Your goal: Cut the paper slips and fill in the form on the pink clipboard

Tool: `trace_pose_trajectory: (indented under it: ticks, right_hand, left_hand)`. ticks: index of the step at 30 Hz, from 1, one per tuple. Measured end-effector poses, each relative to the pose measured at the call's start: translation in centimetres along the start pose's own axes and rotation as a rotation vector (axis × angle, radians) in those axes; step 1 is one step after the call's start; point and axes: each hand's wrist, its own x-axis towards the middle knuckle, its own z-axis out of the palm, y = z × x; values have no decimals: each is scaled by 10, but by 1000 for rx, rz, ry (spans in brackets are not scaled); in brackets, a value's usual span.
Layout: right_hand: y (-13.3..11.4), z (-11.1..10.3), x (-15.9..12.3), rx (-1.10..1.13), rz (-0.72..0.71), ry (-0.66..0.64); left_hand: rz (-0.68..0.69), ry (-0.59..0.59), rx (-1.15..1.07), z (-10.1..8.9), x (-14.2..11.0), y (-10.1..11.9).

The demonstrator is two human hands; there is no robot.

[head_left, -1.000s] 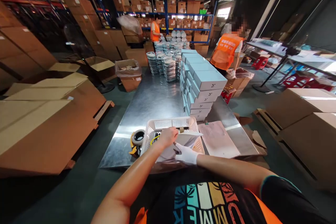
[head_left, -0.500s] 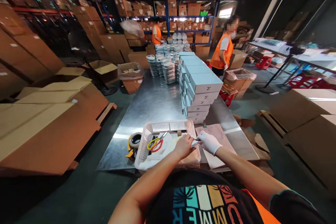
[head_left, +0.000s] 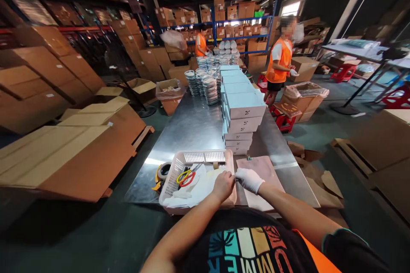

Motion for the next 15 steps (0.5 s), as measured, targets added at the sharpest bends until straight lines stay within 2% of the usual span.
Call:
trace_pose_trajectory:
  ticks: [2, 4, 8, 10, 13, 15]
  right_hand:
    - [6, 0, 0, 3, -43, -1]
    - [13, 2, -1, 14, -77, 0]
    - [27, 17, -4, 83, -128, -5]
    - [34, 29, -4, 146, -136, -12]
    - [58, 45, -3, 247, -32, 20]
    - [88, 54, -6, 312, 158, 77]
  left_hand:
    - [-16, 9, 50, 1, -12, -7]
    - [-56, 22, 104, 2, -37, -25]
    - [-205, 95, 223, 2, -120, -83]
    - [-230, 156, 270, 5, -161, -112]
    - [-168, 261, 292, 15, -196, -139]
    - [-114, 400, 310, 20, -195, -138]
